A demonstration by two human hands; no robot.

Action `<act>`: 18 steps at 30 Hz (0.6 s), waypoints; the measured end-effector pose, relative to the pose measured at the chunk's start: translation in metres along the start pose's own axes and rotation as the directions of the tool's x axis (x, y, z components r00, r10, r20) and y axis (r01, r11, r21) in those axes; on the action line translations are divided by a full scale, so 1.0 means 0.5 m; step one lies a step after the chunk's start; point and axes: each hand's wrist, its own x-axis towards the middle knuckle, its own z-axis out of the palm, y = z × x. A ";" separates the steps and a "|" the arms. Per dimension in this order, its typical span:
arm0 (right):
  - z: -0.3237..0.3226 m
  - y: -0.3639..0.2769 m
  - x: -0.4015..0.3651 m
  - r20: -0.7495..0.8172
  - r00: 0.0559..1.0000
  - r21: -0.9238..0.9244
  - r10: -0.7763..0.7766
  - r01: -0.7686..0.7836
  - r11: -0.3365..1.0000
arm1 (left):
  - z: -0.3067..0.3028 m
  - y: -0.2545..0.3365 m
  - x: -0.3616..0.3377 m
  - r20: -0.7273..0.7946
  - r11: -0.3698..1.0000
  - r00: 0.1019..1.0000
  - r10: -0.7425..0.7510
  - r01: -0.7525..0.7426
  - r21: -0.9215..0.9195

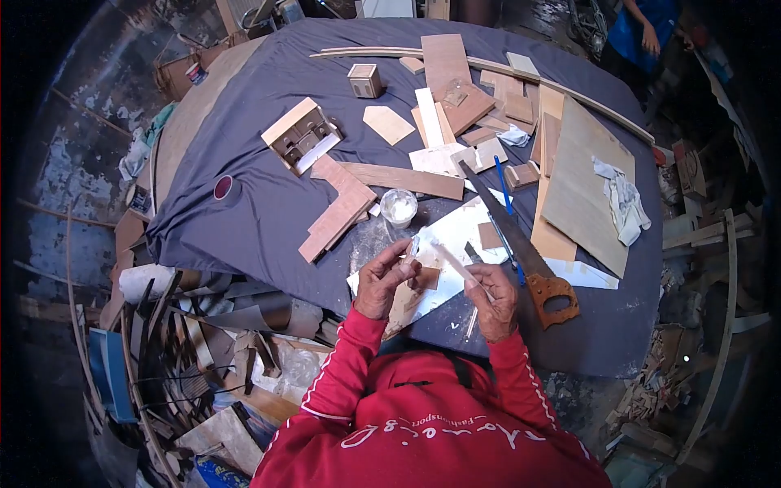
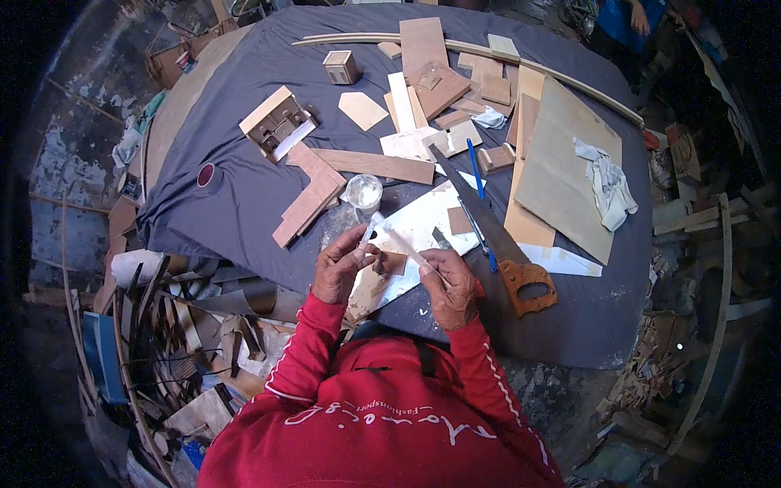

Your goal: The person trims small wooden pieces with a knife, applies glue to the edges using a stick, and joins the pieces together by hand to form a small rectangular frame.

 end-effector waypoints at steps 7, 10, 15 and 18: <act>-0.010 0.028 0.016 0.000 1.000 -0.110 0.027 -0.027 0.994 | -0.009 0.000 -0.003 0.045 1.000 0.999 -0.002 0.001 0.022; -0.010 0.042 0.025 -0.052 0.998 -0.054 0.040 -0.043 0.998 | -0.006 0.009 -0.004 0.051 1.000 0.999 0.002 -0.003 0.004; 0.000 0.011 0.030 -0.020 1.000 -0.116 -0.023 0.021 0.993 | 0.007 0.020 -0.002 -0.011 0.999 1.000 0.028 -0.028 -0.027; 0.006 -0.001 0.039 0.035 0.989 -0.269 -0.142 0.146 0.952 | 0.001 0.018 -0.001 -0.038 0.999 0.999 0.026 -0.028 -0.031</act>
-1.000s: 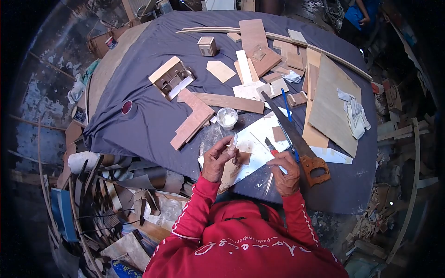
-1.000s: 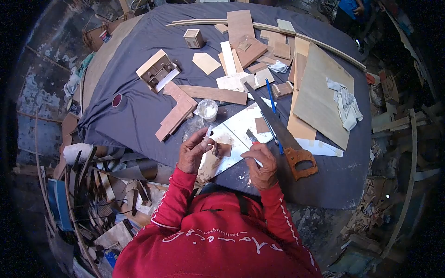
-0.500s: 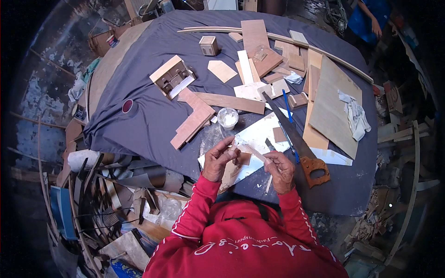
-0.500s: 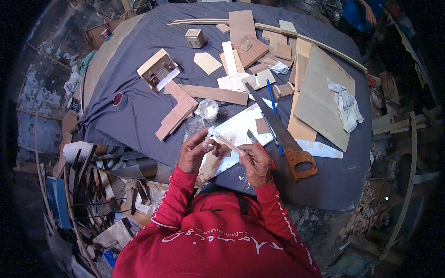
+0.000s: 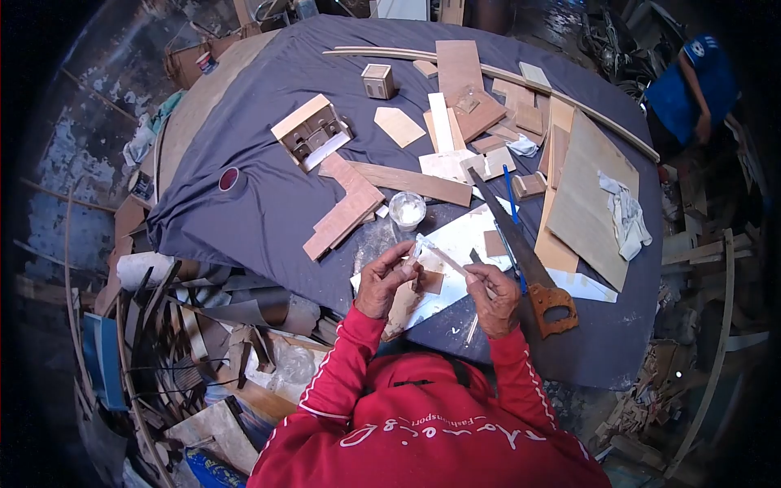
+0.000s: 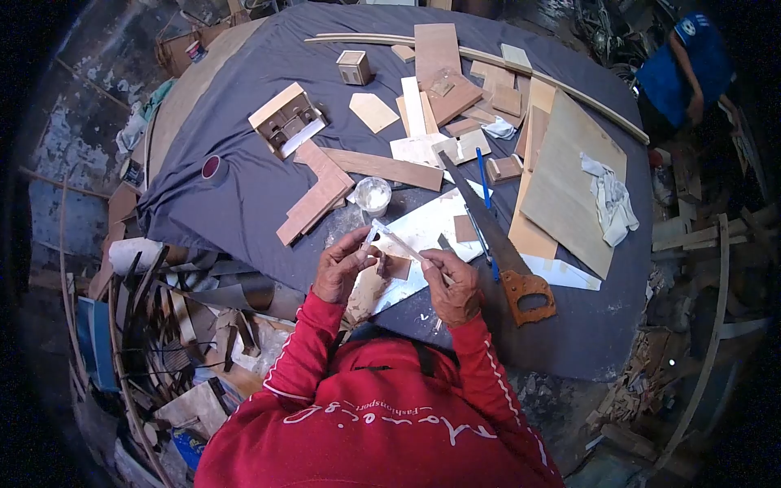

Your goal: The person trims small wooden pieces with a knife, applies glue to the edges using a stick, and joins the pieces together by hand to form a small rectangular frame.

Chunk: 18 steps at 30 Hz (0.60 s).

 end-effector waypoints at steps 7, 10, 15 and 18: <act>-0.018 -0.017 0.006 0.091 0.992 0.011 -0.082 0.081 0.997 | -0.023 -0.009 0.008 -0.107 0.998 0.994 -0.006 0.013 0.063; -0.004 -0.009 0.035 -0.006 1.000 -0.080 0.028 -0.028 0.996 | -0.045 -0.019 0.012 -0.128 0.993 0.992 -0.005 0.020 0.115; 0.013 -0.014 0.151 0.143 0.949 -0.331 -0.280 0.313 0.890 | -0.055 -0.027 0.009 -0.130 0.981 0.985 0.112 -0.089 0.173; 0.031 -0.020 0.221 0.250 0.904 -0.444 -0.347 0.425 0.789 | -0.065 -0.023 0.001 -0.143 0.981 0.982 0.125 -0.100 0.168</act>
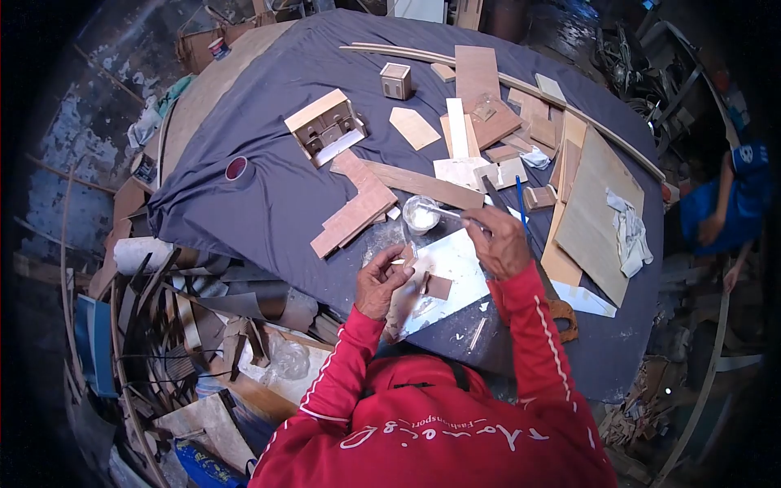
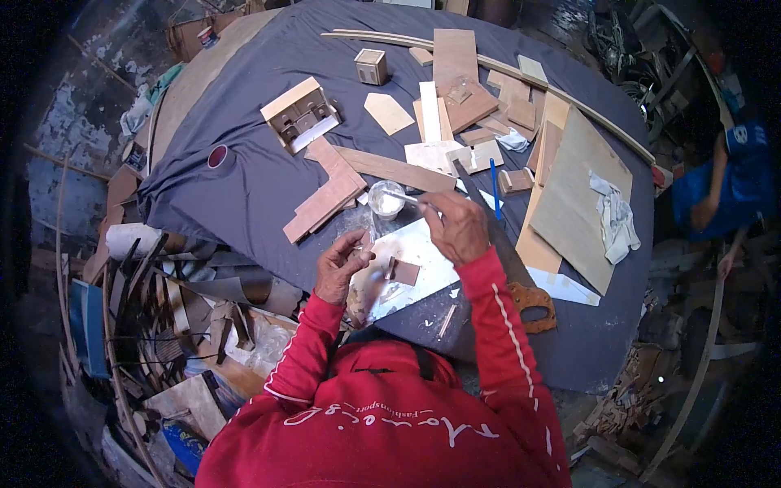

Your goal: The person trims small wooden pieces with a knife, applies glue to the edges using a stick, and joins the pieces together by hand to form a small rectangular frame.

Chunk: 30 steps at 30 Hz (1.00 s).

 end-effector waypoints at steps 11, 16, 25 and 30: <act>0.082 0.017 0.099 0.300 0.951 -0.298 0.080 0.014 0.955 | -0.059 -0.018 -0.029 -0.119 0.996 0.990 -0.072 0.077 0.039; 0.114 0.021 0.109 0.346 0.929 -0.344 0.128 -0.001 0.939 | -0.058 -0.015 -0.035 -0.154 0.993 0.985 -0.082 0.094 0.070; 0.081 0.053 0.103 0.269 0.925 -0.122 0.269 -0.244 0.962 | -0.056 -0.011 -0.032 -0.149 0.991 0.985 -0.091 0.104 0.082; 0.018 0.077 0.059 0.196 0.936 0.138 0.293 -0.322 0.937 | -0.058 -0.010 -0.015 -0.112 0.997 0.990 -0.080 0.081 -0.001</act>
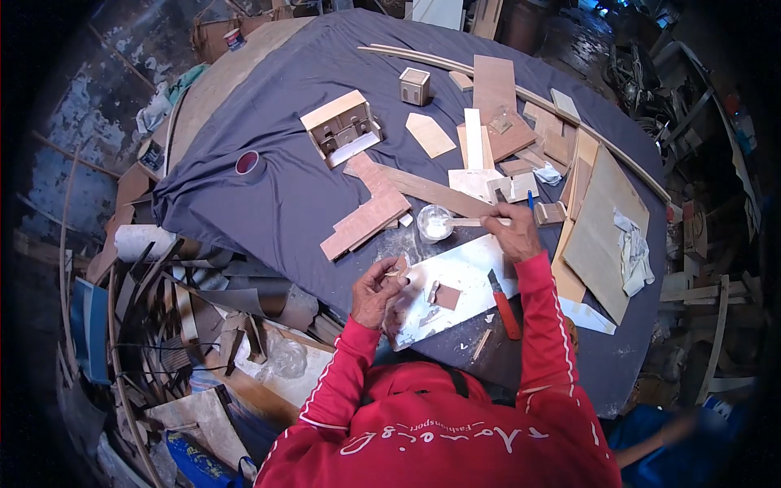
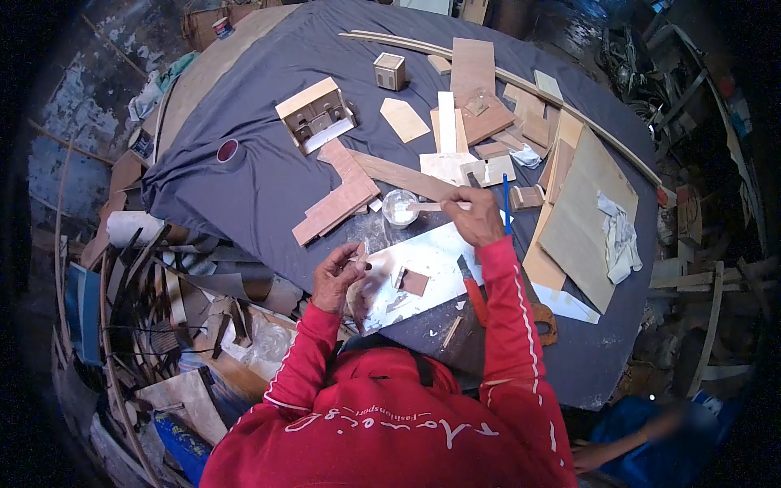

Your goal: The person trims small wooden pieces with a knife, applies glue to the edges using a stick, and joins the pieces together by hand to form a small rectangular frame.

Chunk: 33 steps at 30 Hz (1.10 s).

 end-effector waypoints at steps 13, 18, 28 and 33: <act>0.014 -0.027 -0.183 -0.055 0.989 0.475 0.137 -0.095 0.875 | 0.064 0.054 0.017 0.199 0.975 0.980 0.018 0.027 -0.221; 0.015 -0.021 -0.193 -0.079 0.986 0.495 0.149 -0.091 0.864 | 0.066 0.055 0.017 0.197 0.978 0.980 0.010 0.032 -0.207; -0.027 -0.078 -0.174 -0.180 0.955 0.148 -0.235 0.262 0.954 | 0.056 0.045 0.020 0.152 0.994 0.987 0.053 -0.038 -0.104; -0.027 -0.094 -0.157 -0.153 0.934 0.077 -0.322 0.337 0.939 | 0.057 0.043 0.021 0.151 0.994 0.984 0.090 -0.080 -0.070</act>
